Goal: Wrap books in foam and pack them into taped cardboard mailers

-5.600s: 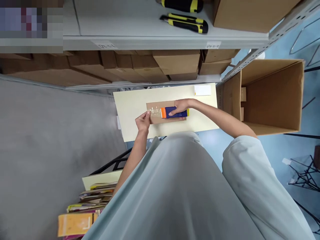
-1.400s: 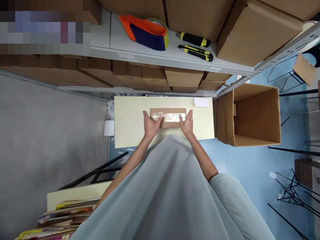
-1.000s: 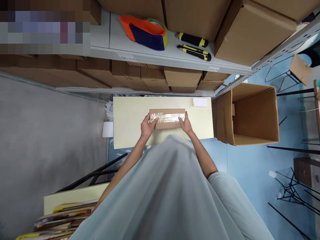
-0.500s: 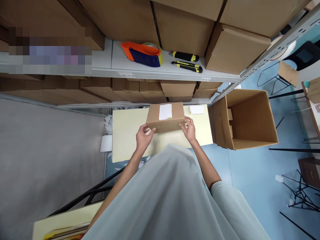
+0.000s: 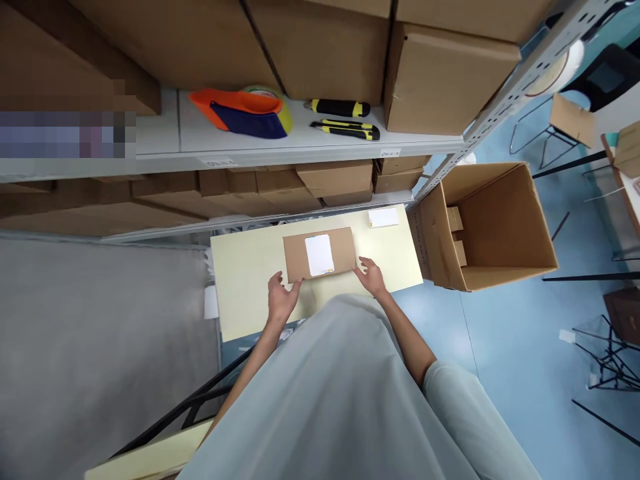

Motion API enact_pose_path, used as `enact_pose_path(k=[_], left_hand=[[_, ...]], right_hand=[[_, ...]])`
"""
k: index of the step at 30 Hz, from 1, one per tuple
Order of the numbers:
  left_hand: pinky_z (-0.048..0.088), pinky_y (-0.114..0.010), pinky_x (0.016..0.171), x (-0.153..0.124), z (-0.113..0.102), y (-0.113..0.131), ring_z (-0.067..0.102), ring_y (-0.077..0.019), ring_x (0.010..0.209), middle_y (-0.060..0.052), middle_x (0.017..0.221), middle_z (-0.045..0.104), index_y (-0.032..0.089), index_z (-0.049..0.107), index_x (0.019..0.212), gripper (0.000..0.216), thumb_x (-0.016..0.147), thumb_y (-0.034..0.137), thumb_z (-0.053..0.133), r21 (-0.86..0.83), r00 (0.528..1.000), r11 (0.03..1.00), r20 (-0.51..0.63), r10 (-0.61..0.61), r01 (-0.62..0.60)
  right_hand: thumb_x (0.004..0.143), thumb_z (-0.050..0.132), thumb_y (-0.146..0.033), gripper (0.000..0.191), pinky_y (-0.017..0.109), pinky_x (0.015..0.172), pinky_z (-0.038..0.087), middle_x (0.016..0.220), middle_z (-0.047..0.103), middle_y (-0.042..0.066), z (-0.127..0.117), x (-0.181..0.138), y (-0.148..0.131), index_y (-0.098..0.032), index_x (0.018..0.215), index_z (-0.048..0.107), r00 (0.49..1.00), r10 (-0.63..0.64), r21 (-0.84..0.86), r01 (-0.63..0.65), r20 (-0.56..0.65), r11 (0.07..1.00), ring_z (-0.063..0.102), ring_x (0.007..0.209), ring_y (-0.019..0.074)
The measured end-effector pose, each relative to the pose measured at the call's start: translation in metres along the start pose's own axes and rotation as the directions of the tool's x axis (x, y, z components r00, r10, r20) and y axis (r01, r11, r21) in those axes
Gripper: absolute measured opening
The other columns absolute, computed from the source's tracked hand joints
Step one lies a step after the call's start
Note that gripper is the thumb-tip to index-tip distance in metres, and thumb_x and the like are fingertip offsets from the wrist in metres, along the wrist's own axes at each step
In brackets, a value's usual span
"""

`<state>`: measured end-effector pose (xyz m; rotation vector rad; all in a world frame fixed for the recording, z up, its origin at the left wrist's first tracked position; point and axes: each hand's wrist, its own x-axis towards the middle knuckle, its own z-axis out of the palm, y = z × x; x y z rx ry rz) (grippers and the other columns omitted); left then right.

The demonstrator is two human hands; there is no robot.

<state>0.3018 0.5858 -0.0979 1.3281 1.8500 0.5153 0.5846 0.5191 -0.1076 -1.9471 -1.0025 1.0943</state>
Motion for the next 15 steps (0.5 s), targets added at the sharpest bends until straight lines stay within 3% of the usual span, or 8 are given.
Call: enact_pose_path(k=[2, 6, 11, 15], left_hand=[[0.040, -0.056, 0.129, 0.003, -0.001, 0.015, 0.049, -0.0361, 0.153, -0.023, 0.154, 0.054, 0.017, 0.051, 0.143, 0.059, 0.091, 0.036, 0.071, 0.048, 0.989, 0.989, -0.034, 0.141, -0.140], [0.038, -0.053, 0.132, 0.008, 0.013, 0.059, 0.048, -0.0337, 0.154, -0.020, 0.153, 0.056, 0.020, 0.057, 0.140, 0.048, 0.096, 0.036, 0.066, 0.064, 0.937, 0.935, 0.048, 0.345, -0.348], [0.042, -0.052, 0.129, 0.004, 0.065, 0.117, 0.054, -0.0310, 0.149, -0.016, 0.151, 0.061, 0.021, 0.062, 0.136, 0.039, 0.099, 0.033, 0.061, 0.006, 0.847, 0.865, 0.206, 0.490, -0.502], [0.045, -0.054, 0.127, -0.006, 0.110, 0.151, 0.059, -0.0312, 0.144, -0.015, 0.145, 0.066, 0.022, 0.065, 0.132, 0.034, 0.098, 0.029, 0.059, -0.006, 0.796, 0.839, 0.314, 0.517, -0.543]], right_hand=[[0.101, 0.064, -0.060, 0.057, 0.047, 0.103, 0.066, 0.145, 0.072, 0.018, -0.014, 0.012, -0.001, -0.019, 0.140, 0.073, 0.999, -0.035, -0.037, 0.034, -0.037, 0.999, 0.073, 0.127, 0.0311], [0.107, 0.059, -0.052, 0.050, 0.046, 0.119, 0.055, 0.149, 0.069, 0.017, -0.046, 0.047, -0.003, -0.017, 0.140, 0.073, 0.991, -0.111, -0.163, 0.097, -0.080, 0.982, 0.066, 0.140, 0.0301], [0.108, 0.055, -0.029, 0.043, 0.044, 0.132, 0.041, 0.165, 0.056, 0.016, -0.067, 0.103, -0.007, -0.013, 0.146, 0.068, 0.983, -0.172, -0.330, 0.141, -0.067, 0.933, 0.051, 0.156, 0.0277], [0.105, 0.056, -0.017, 0.045, 0.045, 0.135, 0.037, 0.171, 0.049, 0.015, -0.070, 0.149, -0.009, -0.011, 0.149, 0.065, 0.975, -0.204, -0.451, 0.222, 0.090, 0.864, 0.041, 0.163, 0.0263]])
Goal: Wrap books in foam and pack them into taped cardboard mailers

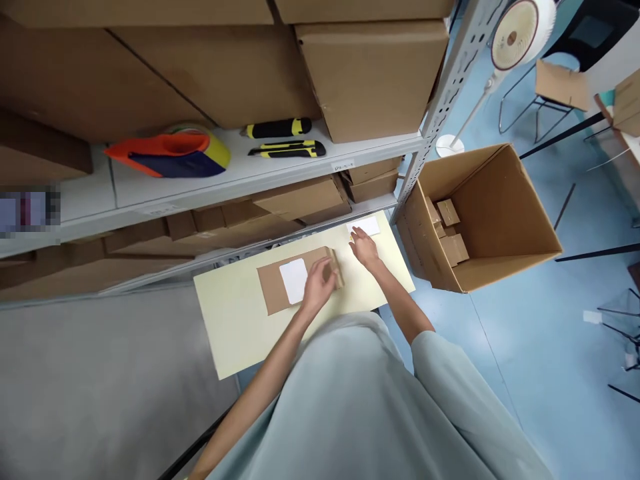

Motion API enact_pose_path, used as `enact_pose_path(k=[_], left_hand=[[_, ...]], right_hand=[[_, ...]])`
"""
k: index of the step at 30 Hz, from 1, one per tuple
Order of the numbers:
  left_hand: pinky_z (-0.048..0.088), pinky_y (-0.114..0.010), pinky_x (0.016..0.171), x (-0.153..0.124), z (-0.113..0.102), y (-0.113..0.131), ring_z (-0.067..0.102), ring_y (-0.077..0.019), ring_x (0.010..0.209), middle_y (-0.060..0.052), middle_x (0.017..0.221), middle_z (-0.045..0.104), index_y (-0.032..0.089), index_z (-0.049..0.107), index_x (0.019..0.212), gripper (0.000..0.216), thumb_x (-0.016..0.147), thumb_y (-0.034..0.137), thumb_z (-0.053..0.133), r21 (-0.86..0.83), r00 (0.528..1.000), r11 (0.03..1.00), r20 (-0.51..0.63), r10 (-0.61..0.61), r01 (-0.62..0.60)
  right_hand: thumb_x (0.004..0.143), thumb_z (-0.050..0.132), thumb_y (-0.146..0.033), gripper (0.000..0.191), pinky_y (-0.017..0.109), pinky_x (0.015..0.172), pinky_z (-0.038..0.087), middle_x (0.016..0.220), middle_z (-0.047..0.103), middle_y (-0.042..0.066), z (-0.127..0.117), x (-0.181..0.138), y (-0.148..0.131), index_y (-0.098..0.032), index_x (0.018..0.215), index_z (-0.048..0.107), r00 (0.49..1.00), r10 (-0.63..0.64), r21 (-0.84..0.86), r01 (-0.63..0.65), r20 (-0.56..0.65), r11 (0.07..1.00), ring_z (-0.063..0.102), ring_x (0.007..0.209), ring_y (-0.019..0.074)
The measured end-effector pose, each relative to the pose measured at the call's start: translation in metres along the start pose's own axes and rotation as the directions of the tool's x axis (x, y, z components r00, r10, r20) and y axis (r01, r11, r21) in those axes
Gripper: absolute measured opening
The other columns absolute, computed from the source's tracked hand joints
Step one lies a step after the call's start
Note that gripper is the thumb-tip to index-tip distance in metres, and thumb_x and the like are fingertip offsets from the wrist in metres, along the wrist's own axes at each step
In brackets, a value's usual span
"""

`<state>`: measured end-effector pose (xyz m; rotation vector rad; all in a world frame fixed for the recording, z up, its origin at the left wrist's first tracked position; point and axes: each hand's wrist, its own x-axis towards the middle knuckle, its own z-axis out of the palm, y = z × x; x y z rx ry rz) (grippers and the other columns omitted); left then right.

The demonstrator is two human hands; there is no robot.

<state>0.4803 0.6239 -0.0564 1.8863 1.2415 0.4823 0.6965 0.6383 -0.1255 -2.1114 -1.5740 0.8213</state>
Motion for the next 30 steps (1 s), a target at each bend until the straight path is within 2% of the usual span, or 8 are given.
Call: enact_pose_path(k=[3, 7, 12, 17, 24, 30], left_hand=[[0.046, -0.055, 0.125, 0.008, 0.018, 0.013, 0.061, -0.0321, 0.142, -0.015, 0.144, 0.067, 0.023, 0.067, 0.131, 0.033, 0.099, 0.028, 0.060, 0.004, 0.997, 1.000, 0.070, 0.029, -0.030], [0.048, -0.054, 0.124, 0.005, 0.027, 0.014, 0.062, -0.0315, 0.141, -0.014, 0.145, 0.067, 0.023, 0.068, 0.131, 0.032, 0.101, 0.030, 0.059, 0.012, 0.995, 1.000, 0.104, 0.003, -0.004], [0.048, -0.053, 0.124, -0.001, 0.034, 0.005, 0.063, -0.0305, 0.140, -0.014, 0.143, 0.069, 0.023, 0.070, 0.128, 0.031, 0.100, 0.027, 0.059, 0.021, 0.992, 0.997, 0.107, -0.072, 0.071], [0.050, -0.051, 0.123, 0.007, 0.043, 0.006, 0.064, -0.0302, 0.139, -0.014, 0.142, 0.069, 0.023, 0.071, 0.128, 0.031, 0.099, 0.026, 0.059, 0.022, 0.988, 0.993, 0.097, -0.117, 0.115], [0.049, -0.050, 0.123, 0.018, 0.056, 0.019, 0.063, -0.0292, 0.141, -0.013, 0.146, 0.068, 0.024, 0.070, 0.131, 0.032, 0.103, 0.029, 0.057, 0.039, 0.983, 0.992, 0.135, -0.126, 0.121], [0.050, -0.052, 0.123, 0.036, 0.065, 0.016, 0.064, -0.0307, 0.139, -0.013, 0.145, 0.069, 0.024, 0.071, 0.130, 0.032, 0.101, 0.027, 0.058, 0.073, 0.977, 0.994, 0.191, -0.096, 0.084]], right_hand=[[0.100, 0.061, -0.008, 0.044, 0.042, 0.133, 0.039, 0.170, 0.051, 0.017, 0.002, 0.025, 0.009, -0.009, 0.143, 0.069, 0.992, -0.030, -0.043, 0.035, 0.120, 0.998, 0.046, 0.161, 0.0262], [0.096, 0.061, -0.002, 0.041, 0.042, 0.127, 0.048, 0.163, 0.058, 0.019, 0.009, 0.042, 0.023, -0.009, 0.135, 0.074, 0.985, -0.034, -0.024, 0.039, 0.171, 0.999, 0.057, 0.151, 0.0275], [0.102, 0.061, -0.009, 0.037, 0.045, 0.128, 0.046, 0.155, 0.065, 0.019, 0.017, 0.047, 0.040, -0.011, 0.136, 0.074, 0.979, -0.065, -0.015, 0.069, 0.192, 0.997, 0.057, 0.149, 0.0285], [0.101, 0.064, -0.011, 0.032, 0.046, 0.128, 0.045, 0.160, 0.060, 0.015, 0.020, 0.047, 0.048, -0.016, 0.130, 0.078, 0.972, -0.102, 0.003, 0.103, 0.210, 0.995, 0.052, 0.151, 0.0285], [0.101, 0.061, -0.010, 0.029, 0.045, 0.126, 0.048, 0.161, 0.058, 0.015, 0.018, 0.046, 0.051, -0.015, 0.123, 0.080, 0.961, -0.151, -0.002, 0.156, 0.233, 0.988, 0.049, 0.151, 0.0287], [0.105, 0.051, -0.011, 0.033, 0.042, 0.122, 0.051, 0.155, 0.064, 0.014, 0.015, 0.048, 0.050, -0.015, 0.109, 0.084, 0.968, -0.131, 0.052, 0.122, 0.216, 0.991, 0.055, 0.145, 0.0277]])
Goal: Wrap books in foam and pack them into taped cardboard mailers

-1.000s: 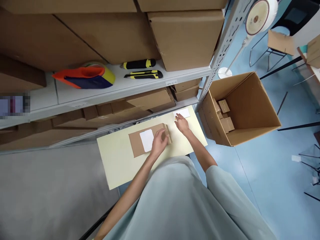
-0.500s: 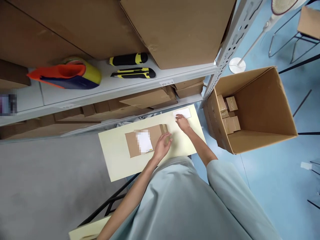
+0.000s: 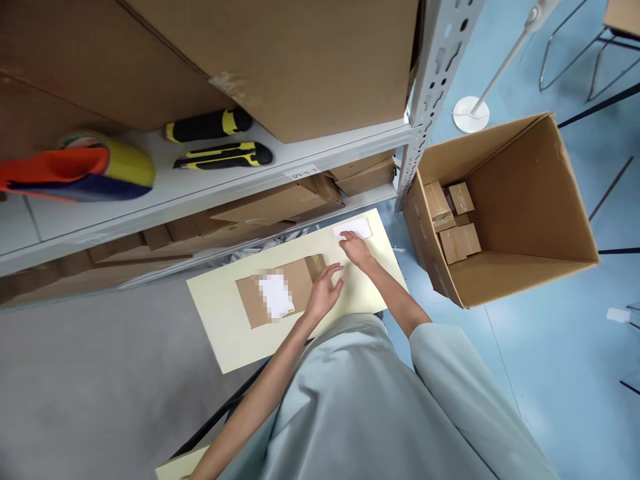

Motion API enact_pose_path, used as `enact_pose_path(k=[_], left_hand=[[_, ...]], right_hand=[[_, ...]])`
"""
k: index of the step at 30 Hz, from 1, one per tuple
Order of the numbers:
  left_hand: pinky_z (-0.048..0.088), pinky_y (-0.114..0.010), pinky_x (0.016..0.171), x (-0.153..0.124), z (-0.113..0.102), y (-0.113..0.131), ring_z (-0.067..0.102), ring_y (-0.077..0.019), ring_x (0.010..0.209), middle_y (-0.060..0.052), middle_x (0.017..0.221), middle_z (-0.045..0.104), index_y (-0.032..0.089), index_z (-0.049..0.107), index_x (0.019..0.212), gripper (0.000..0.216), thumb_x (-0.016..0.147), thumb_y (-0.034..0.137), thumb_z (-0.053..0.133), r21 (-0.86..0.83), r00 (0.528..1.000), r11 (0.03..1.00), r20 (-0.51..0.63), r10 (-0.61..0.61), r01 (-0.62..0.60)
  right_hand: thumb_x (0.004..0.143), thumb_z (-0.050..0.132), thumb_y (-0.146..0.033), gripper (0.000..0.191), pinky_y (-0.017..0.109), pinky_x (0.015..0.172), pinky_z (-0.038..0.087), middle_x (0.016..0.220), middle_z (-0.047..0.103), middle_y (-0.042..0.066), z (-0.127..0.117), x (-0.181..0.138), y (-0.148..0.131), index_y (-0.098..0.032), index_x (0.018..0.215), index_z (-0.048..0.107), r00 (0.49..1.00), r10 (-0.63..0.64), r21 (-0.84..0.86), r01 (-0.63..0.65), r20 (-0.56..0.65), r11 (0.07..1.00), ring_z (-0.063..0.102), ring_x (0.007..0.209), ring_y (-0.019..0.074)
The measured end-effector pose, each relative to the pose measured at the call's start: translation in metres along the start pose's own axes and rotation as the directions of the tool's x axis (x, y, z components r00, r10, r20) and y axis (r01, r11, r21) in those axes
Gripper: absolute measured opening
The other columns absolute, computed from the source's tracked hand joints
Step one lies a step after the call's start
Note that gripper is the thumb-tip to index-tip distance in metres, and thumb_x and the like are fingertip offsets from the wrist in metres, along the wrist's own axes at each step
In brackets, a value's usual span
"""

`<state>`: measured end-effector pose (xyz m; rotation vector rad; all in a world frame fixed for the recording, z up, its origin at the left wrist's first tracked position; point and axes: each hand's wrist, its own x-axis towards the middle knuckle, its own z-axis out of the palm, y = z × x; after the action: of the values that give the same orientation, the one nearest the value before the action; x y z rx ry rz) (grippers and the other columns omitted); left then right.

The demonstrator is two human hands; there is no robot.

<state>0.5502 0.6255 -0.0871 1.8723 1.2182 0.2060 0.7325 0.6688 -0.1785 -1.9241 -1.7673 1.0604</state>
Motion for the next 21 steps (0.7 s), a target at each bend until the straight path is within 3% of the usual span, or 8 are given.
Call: enact_pose_path(k=[3, 6, 9, 14, 17, 21], left_hand=[[0.050, -0.053, 0.122, 0.027, -0.002, -0.001, 0.064, -0.0328, 0.138, -0.014, 0.143, 0.069, 0.022, 0.071, 0.130, 0.033, 0.100, 0.026, 0.058, 0.067, 1.000, 0.998, 0.027, 0.012, -0.014], [0.048, -0.054, 0.122, 0.063, -0.003, 0.001, 0.064, -0.0346, 0.137, -0.015, 0.142, 0.069, 0.021, 0.070, 0.133, 0.037, 0.099, 0.025, 0.056, 0.145, 0.999, 0.989, 0.041, 0.014, -0.020], [0.042, -0.053, 0.127, 0.103, 0.003, 0.006, 0.058, -0.0361, 0.144, -0.016, 0.152, 0.065, 0.020, 0.067, 0.140, 0.044, 0.097, 0.023, 0.058, 0.197, 0.995, 0.978, 0.087, 0.046, -0.062], [0.042, -0.053, 0.128, 0.154, 0.031, 0.022, 0.046, -0.0391, 0.155, -0.013, 0.177, 0.040, 0.017, 0.056, 0.155, 0.068, 0.088, 0.018, 0.064, 0.247, 0.951, 0.950, 0.285, 0.119, -0.193], [0.049, -0.055, 0.121, 0.168, 0.045, 0.032, 0.048, -0.0398, 0.152, -0.015, 0.182, 0.027, 0.014, 0.046, 0.164, 0.076, 0.089, 0.015, 0.061, 0.391, 0.920, 0.902, 0.392, 0.019, -0.185], [0.052, -0.048, 0.118, 0.171, 0.052, 0.042, 0.043, -0.0355, 0.155, -0.013, 0.185, 0.016, 0.013, 0.034, 0.171, 0.085, 0.090, 0.014, 0.061, 0.604, 0.882, 0.768, 0.457, -0.114, -0.213]], right_hand=[[0.104, 0.050, -0.011, 0.034, 0.039, 0.119, 0.052, 0.147, 0.069, 0.014, -0.003, 0.001, -0.002, -0.015, 0.113, 0.083, 0.999, 0.025, 0.048, -0.023, -0.045, 0.999, 0.061, 0.138, 0.0254], [0.103, 0.055, -0.016, 0.028, 0.035, 0.114, 0.055, 0.137, 0.073, 0.011, -0.011, 0.000, 0.000, -0.018, 0.112, 0.080, 0.967, 0.119, 0.249, -0.061, -0.226, 0.966, 0.067, 0.128, 0.0228], [0.105, 0.059, -0.030, 0.023, 0.032, 0.103, 0.059, 0.125, 0.074, 0.011, -0.026, -0.007, 0.011, -0.018, 0.111, 0.078, 0.869, 0.291, 0.458, -0.086, -0.399, 0.885, 0.072, 0.115, 0.0221], [0.105, 0.057, -0.049, 0.038, 0.035, 0.095, 0.059, 0.116, 0.076, 0.011, -0.056, -0.031, 0.051, -0.018, 0.115, 0.076, 0.684, 0.556, 0.573, -0.242, -0.472, 0.783, 0.073, 0.097, 0.0235], [0.103, 0.056, -0.052, 0.041, 0.037, 0.096, 0.057, 0.108, 0.078, 0.012, -0.064, -0.046, 0.075, -0.017, 0.109, 0.076, 0.604, 0.647, 0.605, -0.317, -0.465, 0.730, 0.073, 0.096, 0.0255], [0.096, 0.064, -0.048, 0.032, 0.033, 0.088, 0.054, 0.093, 0.078, 0.007, -0.058, -0.057, 0.097, -0.017, 0.096, 0.076, 0.519, 0.728, 0.665, -0.351, -0.448, 0.659, 0.070, 0.085, 0.0223]])
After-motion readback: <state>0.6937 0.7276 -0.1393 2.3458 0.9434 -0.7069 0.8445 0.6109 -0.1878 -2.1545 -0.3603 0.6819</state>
